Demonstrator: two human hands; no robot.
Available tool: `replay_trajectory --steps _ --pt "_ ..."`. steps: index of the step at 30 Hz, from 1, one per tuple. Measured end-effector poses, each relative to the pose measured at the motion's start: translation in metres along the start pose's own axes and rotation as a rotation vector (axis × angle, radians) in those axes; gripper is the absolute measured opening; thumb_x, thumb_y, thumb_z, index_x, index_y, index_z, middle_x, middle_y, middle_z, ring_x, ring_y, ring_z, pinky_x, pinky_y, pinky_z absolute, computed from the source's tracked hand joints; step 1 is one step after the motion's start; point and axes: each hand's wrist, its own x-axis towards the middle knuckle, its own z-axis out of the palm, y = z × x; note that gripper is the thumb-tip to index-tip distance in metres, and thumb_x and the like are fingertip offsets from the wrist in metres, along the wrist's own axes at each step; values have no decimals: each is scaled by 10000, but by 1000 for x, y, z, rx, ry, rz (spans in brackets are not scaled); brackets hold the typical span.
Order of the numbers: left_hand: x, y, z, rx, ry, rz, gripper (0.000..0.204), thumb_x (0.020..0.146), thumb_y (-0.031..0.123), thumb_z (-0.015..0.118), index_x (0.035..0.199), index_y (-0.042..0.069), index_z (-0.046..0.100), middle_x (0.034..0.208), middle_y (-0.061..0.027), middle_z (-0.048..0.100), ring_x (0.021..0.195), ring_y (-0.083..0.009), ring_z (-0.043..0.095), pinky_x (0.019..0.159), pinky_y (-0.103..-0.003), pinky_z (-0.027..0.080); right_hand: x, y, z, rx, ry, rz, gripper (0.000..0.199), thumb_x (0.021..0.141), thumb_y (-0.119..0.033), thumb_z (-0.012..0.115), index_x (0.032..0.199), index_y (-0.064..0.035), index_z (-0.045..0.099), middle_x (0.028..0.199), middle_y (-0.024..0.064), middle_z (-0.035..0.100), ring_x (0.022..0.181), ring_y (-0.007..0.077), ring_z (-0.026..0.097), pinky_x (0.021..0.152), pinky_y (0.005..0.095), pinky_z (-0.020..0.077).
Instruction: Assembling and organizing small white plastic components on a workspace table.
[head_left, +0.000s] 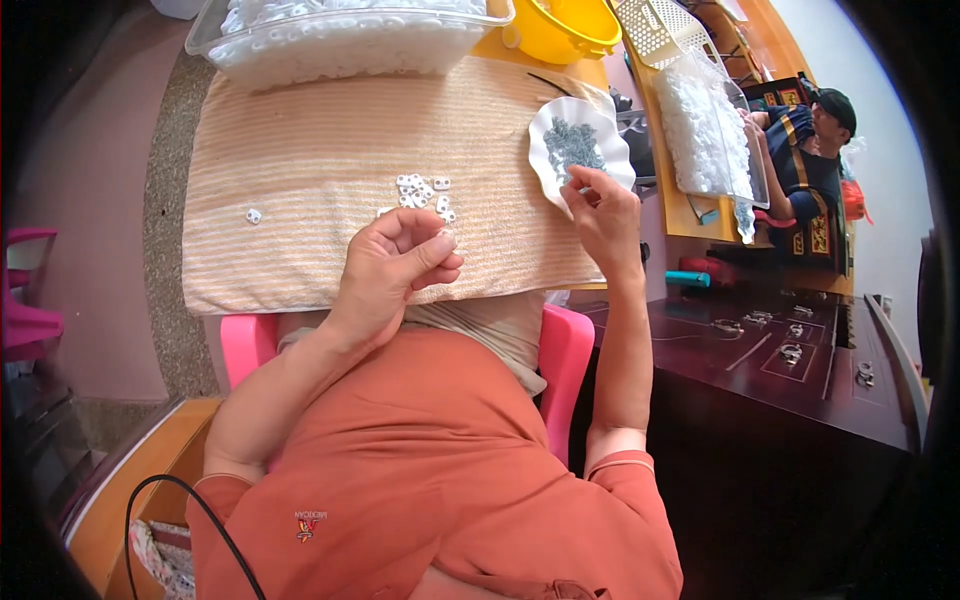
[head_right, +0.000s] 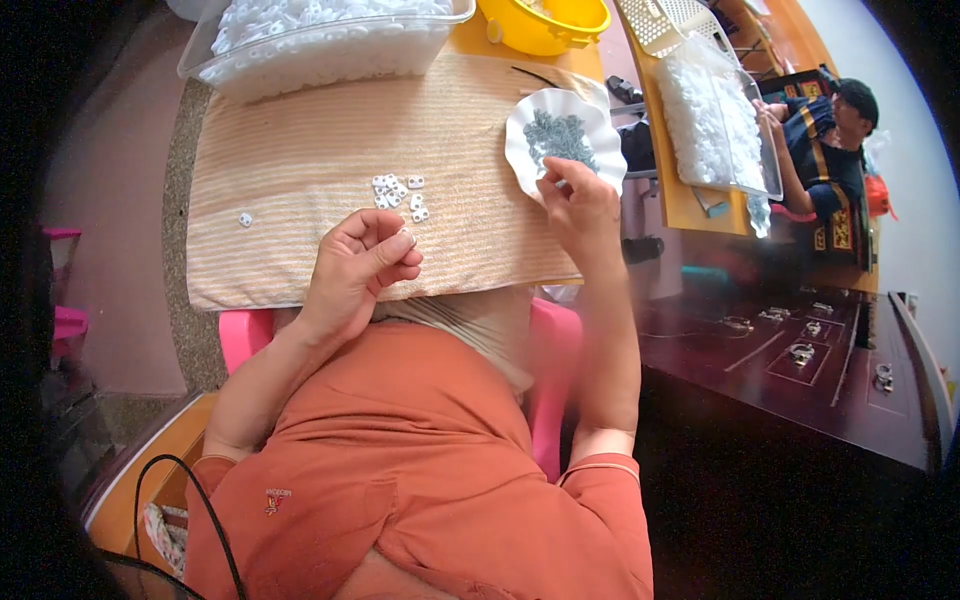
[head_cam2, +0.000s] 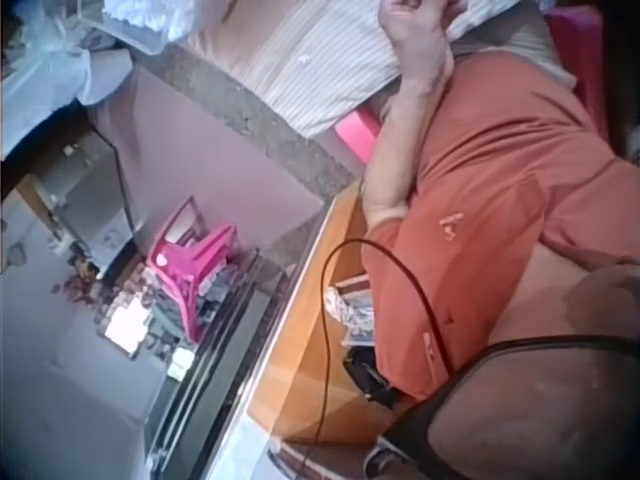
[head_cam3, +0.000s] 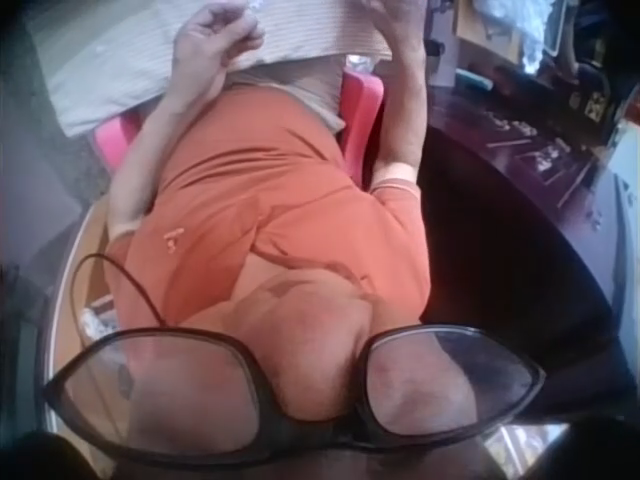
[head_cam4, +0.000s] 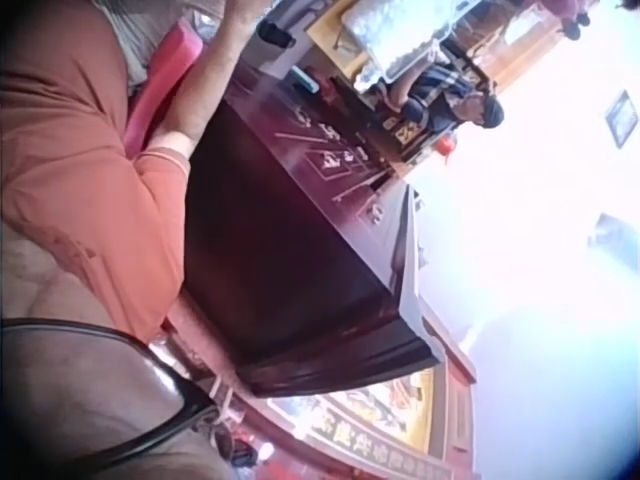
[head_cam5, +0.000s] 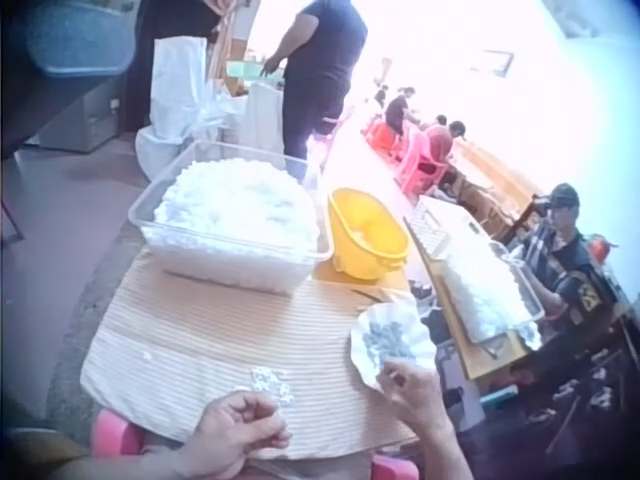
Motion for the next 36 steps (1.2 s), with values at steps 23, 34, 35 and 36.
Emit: replay_trajectory --steps 23,34,35,36 --pt "-1 -4 -1 17 -15 -80 118 879 40 664 987 22 619 872 -67 674 795 -131 667 749 -270 576 45 7 0 -528 -325 -176 138 799 -99 593 907 -34 650 841 170 670 807 359 642 722 433 494" --pt "0 -5 -3 23 -28 -89 114 883 60 663 988 47 622 880 -54 672 802 -134 669 742 -272 582 33 23 -9 -314 -135 -198 200 731 -67 648 920 -20 697 832 154 670 717 291 661 673 347 517" --pt "0 -5 -2 24 -24 -90 111 884 60 662 987 46 622 879 -54 672 800 -133 669 742 -271 582 31 23 -9 -284 -117 -185 198 732 -60 648 919 -15 694 817 145 669 694 264 657 661 334 515" --pt "-1 -4 -3 25 -21 -90 109 885 60 661 985 46 622 878 -54 672 799 -132 669 741 -270 582 29 23 -9 -255 -99 -171 195 732 -53 649 917 -9 692 802 136 667 670 237 652 648 322 512"
